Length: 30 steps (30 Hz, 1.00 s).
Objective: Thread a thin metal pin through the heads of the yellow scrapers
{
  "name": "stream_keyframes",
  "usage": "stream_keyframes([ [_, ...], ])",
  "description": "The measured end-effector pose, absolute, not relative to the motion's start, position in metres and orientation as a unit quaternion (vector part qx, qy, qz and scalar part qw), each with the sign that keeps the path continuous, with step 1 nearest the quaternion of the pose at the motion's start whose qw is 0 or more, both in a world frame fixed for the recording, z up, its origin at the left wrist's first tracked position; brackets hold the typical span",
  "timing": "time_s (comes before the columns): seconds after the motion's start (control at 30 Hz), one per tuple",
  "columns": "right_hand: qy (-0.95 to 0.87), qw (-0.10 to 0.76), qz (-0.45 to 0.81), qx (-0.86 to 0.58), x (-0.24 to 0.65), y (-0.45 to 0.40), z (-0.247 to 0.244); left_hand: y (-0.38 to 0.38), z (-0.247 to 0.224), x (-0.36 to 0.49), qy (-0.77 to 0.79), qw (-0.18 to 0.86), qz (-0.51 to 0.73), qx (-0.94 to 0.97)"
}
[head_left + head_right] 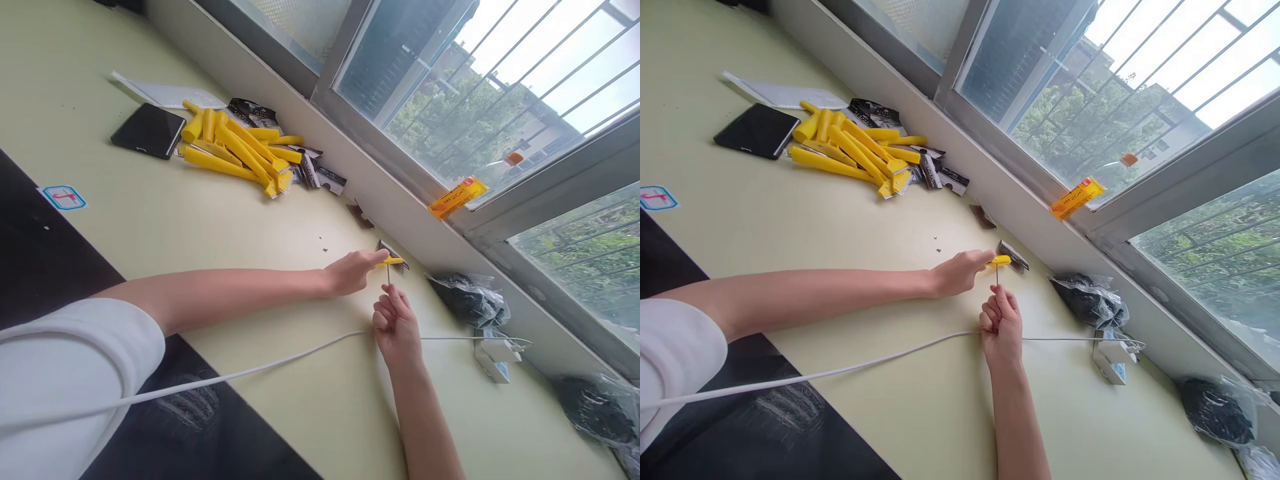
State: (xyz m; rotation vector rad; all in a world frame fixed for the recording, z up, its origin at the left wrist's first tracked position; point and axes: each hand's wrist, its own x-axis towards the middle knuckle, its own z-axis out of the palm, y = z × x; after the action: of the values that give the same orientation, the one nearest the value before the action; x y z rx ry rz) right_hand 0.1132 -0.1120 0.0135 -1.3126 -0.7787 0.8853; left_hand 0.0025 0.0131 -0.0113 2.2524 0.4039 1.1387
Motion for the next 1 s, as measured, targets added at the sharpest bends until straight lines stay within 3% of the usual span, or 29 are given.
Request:
stream_keyframes([
  [0.07,-0.408,0.607,0.175,-0.659,0.11,-0.111,0.008,0.012,-0.01,0.001,0.156,0.307,0.419,0.84],
  [0.13,-0.479,0.526,-0.046,-0.702,0.109,-0.111,0.003,0.011,-0.009,0.0,0.156,0.328,0.403,0.84],
  [0.23,-0.53,0.436,-0.182,-0.704,0.108,-0.112,0.001,0.009,-0.008,-0.001,0.149,0.355,0.382,0.84],
  [0.3,-0.512,0.471,-0.119,-0.709,0.107,-0.113,0.003,0.008,-0.008,-0.002,0.143,0.365,0.377,0.839],
  [0.43,-0.376,0.602,0.252,-0.658,0.105,-0.117,0.012,0.008,-0.009,0.0,0.129,0.36,0.369,0.847],
  [0.5,-0.313,0.62,0.412,-0.589,0.109,-0.119,0.017,0.009,-0.009,0.0,0.119,0.348,0.373,0.852],
  [0.6,-0.253,0.623,0.545,-0.5,0.119,-0.121,0.021,0.01,-0.008,0.0,0.094,0.33,0.388,0.855],
  [0.77,-0.227,0.642,0.552,-0.482,0.117,-0.12,0.024,0.013,-0.009,0.001,0.077,0.319,0.411,0.851],
  [1.0,-0.317,0.689,0.328,-0.563,0.105,-0.12,0.02,0.018,-0.012,0.003,0.098,0.277,0.449,0.844],
])
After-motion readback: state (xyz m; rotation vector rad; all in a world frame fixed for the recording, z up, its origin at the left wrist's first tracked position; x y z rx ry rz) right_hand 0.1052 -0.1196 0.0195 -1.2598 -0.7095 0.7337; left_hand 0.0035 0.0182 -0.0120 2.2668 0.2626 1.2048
